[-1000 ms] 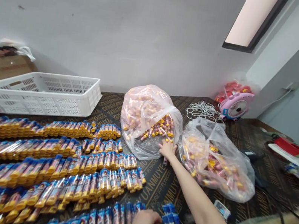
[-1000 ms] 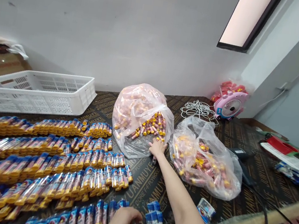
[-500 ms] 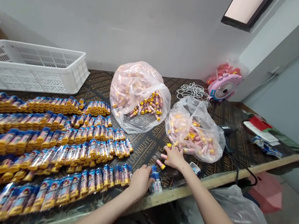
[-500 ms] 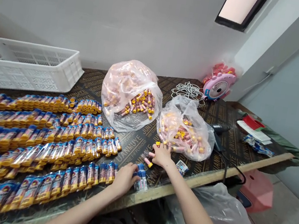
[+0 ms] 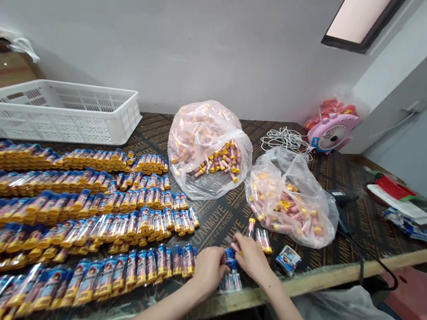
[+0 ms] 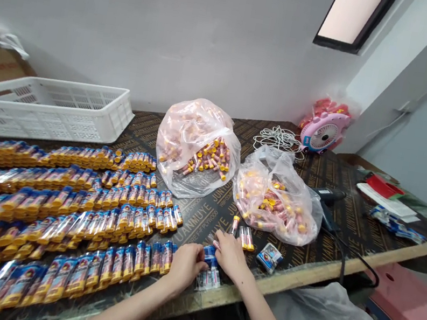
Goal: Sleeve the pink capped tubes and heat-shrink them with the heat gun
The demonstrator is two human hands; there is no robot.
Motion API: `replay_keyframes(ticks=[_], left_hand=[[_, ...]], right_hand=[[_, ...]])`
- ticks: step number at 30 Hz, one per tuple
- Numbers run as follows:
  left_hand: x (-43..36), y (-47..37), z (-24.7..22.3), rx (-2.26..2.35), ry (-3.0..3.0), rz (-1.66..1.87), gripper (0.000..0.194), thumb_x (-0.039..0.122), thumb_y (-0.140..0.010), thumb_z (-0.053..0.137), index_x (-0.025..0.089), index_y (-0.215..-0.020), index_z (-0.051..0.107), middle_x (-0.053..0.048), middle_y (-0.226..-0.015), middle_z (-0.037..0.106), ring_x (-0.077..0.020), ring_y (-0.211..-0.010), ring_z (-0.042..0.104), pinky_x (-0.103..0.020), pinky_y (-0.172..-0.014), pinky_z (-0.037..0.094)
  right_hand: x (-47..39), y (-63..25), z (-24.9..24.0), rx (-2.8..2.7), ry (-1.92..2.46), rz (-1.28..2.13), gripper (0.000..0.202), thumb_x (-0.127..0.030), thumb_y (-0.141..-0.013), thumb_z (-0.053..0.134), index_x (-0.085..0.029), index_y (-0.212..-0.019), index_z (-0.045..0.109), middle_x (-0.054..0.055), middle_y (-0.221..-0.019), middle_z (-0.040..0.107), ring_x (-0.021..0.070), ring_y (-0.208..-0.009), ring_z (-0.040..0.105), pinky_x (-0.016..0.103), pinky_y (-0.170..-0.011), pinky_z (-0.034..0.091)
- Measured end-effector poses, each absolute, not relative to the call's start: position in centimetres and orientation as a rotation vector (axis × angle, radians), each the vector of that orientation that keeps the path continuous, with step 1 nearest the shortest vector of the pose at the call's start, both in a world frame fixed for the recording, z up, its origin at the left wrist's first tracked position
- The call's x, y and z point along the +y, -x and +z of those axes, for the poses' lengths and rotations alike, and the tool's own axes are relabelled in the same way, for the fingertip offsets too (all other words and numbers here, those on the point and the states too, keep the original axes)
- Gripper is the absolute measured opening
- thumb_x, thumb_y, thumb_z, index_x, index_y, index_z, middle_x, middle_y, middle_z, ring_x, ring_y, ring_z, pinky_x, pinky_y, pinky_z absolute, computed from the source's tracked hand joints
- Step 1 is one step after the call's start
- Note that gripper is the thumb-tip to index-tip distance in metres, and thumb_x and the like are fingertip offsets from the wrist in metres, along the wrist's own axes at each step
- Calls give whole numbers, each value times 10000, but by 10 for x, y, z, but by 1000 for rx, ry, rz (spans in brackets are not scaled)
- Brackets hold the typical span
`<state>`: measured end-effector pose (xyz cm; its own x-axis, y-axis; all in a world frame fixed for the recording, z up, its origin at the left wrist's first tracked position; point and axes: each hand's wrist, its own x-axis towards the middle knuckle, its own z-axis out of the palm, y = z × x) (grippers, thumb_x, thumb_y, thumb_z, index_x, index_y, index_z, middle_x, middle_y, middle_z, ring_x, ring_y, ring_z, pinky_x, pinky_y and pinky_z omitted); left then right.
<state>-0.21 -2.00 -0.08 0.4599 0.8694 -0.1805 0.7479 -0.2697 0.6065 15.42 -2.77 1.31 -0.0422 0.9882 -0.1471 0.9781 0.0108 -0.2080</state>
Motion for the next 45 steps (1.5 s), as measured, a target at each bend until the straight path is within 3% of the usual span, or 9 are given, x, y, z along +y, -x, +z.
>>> replay_keyframes(ticks=[6,9,12,15,21,26,29,33,45], left_hand=[[-21,5,-3,1327,-2170,176,133,300,-782,571,215,-837,658,-57,-832,695,-213,-800,617,-285,-678,376],[-21,8,-1,1314,-2208,128,150,277,-791,553,207,-895,634,-61,-860,684,-212,-811,611,-289,-688,379],[-24,11,3,1264,-2239,183,121,225,-779,544,192,-873,613,-53,-929,651,-187,-858,581,-269,-693,372],[-28,13,6,1226,-2244,291,66,184,-756,547,184,-805,591,-45,-961,619,-181,-912,542,-261,-708,363],[-32,27,19,1098,-1673,656,12,173,-740,536,178,-751,532,36,-618,532,-97,-589,480,-217,-566,330],[-15,64,35,1054,-938,861,373,308,-628,694,137,-935,569,54,-534,530,-89,-500,481,-230,-546,424],[-5,87,40,1045,-651,950,439,397,-502,791,108,-791,629,3,-609,592,-94,-531,527,-259,-578,482],[1,109,40,1095,-478,1052,415,372,-417,842,114,-670,639,-4,-624,602,-80,-532,527,-248,-576,492],[1,134,38,1227,-398,1245,396,421,-439,821,116,-621,646,25,-532,581,-84,-501,530,-214,-539,436]], right_hand=[[-35,-164,-2,-1904,1973,421,265,-101,-795,369,-195,-982,533,52,-902,564,180,-827,571,284,-735,415],[-39,-163,-3,-1831,1931,447,227,-166,-825,393,-187,-1002,534,65,-923,570,193,-857,568,306,-771,429],[-43,-158,-1,-1915,1948,462,218,-221,-787,490,-190,-995,550,77,-987,594,226,-952,554,340,-831,406],[-45,-155,-1,-1980,2039,449,230,-164,-725,504,-194,-947,557,70,-979,610,247,-998,543,351,-829,385],[-44,-159,-4,-1876,2044,459,253,-116,-727,443,-201,-937,556,53,-922,584,212,-885,561,335,-792,402],[-49,-141,15,-1571,1733,493,245,-260,-837,462,-199,-1062,538,72,-953,558,193,-835,557,324,-733,464],[-56,-112,31,-1451,1555,501,184,-304,-843,518,-204,-988,570,67,-939,574,175,-796,564,301,-691,486],[-68,-72,42,-1415,1394,484,158,-270,-845,540,-217,-973,615,85,-1030,579,199,-957,565,320,-771,508],[-78,-34,44,-1520,1299,323,302,-122,-816,553,-255,-1074,636,68,-1035,598,200,-968,581,350,-851,481]])
